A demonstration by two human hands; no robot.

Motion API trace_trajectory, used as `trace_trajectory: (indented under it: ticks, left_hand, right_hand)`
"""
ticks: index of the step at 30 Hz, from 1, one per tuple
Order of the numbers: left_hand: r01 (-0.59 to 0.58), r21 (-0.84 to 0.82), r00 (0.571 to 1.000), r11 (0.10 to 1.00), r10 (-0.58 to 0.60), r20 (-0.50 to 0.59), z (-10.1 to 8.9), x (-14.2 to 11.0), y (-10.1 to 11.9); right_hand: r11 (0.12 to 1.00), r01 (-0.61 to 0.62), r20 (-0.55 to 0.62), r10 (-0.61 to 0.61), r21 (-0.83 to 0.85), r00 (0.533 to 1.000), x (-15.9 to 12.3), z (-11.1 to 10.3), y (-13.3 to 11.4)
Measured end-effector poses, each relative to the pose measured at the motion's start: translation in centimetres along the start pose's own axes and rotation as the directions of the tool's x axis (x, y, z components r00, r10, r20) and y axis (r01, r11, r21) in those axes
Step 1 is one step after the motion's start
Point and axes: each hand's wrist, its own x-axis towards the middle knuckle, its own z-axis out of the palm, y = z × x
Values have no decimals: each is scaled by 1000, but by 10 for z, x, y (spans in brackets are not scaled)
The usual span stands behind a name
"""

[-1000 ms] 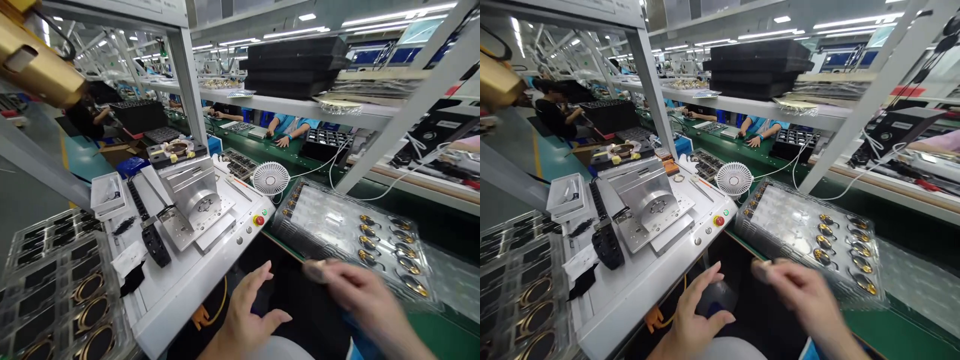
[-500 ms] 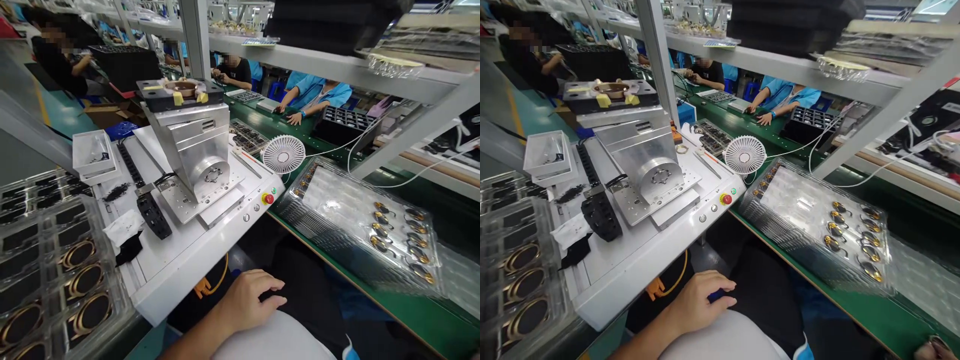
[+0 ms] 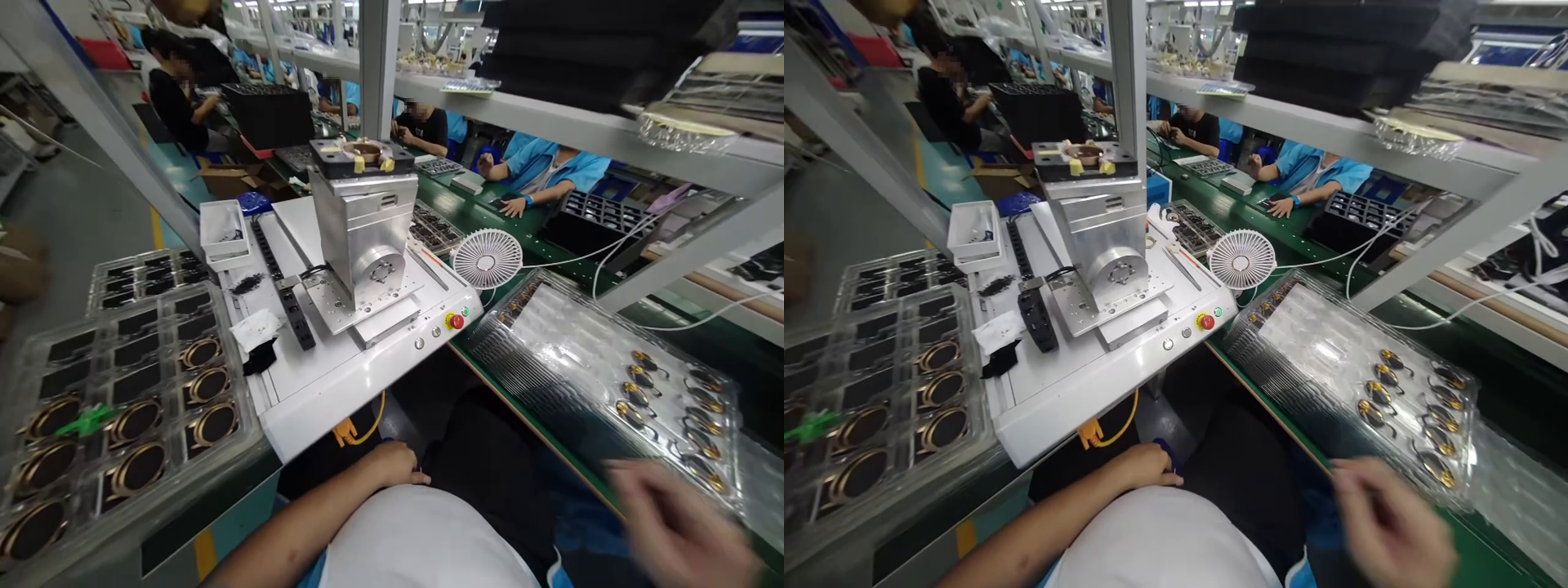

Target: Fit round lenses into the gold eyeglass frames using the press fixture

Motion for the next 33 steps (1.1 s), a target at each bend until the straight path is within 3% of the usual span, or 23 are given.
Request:
trace_trajectory:
  ticks: [1, 2, 3, 4, 6, 9, 14, 18, 20, 22, 24, 25, 26, 27, 29, 31, 33]
  left_hand:
    - [11, 6, 1000, 1000, -11, -17, -1, -4, 0]
    - [21, 8, 999, 1000, -20, -38, -3, -9, 0]
    - [28, 5, 998, 1000, -28, -60, -4, -14, -1]
    - [34, -1, 996, 999, -34, -80, -6, -20, -3]
    - [46, -22, 993, 999, -48, -107, -9, -32, -8]
    - [74, -60, 987, 995, -81, -138, -18, -53, -12]
    - [111, -103, 945, 988, -137, -297, -48, -123, 9]
    - [-201, -96, 911, 975, 150, -384, -76, -205, 43]
    - [-275, -47, 835, 960, 214, -507, -93, -242, 55]
    - [-144, 38, 694, 989, 128, -709, -114, -270, 56]
    - [111, -13, 482, 994, -65, -874, -138, -285, 47]
    - [248, -79, 384, 966, -173, -907, -152, -288, 41]
    - [365, -129, 318, 922, -253, -914, -165, -289, 33]
    - [456, -154, 284, 877, -307, -908, -177, -287, 26]
    - [558, -159, 289, 815, -370, -883, -197, -279, 12]
    - [578, -155, 310, 801, -391, -867, -210, -271, 1]
    - [564, -164, 303, 810, -387, -871, -217, -267, -6]
  right_hand:
    - [993, 52, 120, -64, 102, 991, -5, 35, 1]
    - [984, 41, 322, -95, 172, 942, -9, 73, 2]
    - [983, 12, 537, -111, 186, 836, -14, 112, 3]
    - [989, -9, 661, -91, 146, 745, -18, 149, 5]
    - [996, -10, 740, -61, 91, 669, -22, 209, 13]
    - [999, 8, 761, -35, 39, 648, -17, 253, 29]
    - [1000, 19, 818, -1, -12, 575, -7, 269, 55]
    - [1000, 18, 859, -6, -4, 511, -3, 282, 73]
    - [1000, 8, 866, -3, -1, 499, -2, 285, 79]
    - [1000, -4, 867, 0, 2, 498, -3, 284, 84]
    - [1000, -14, 868, -6, 15, 496, -5, 281, 86]
    - [1000, -16, 870, -14, 25, 493, -6, 279, 86]
    - [999, -18, 870, -24, 38, 492, -8, 278, 85]
    - [998, -24, 869, -36, 55, 493, -9, 276, 85]
    - [995, -43, 863, -56, 89, 502, -12, 274, 83]
    - [991, -68, 851, -65, 118, 521, -12, 270, 82]
    - [987, -87, 836, -64, 132, 544, -11, 266, 81]
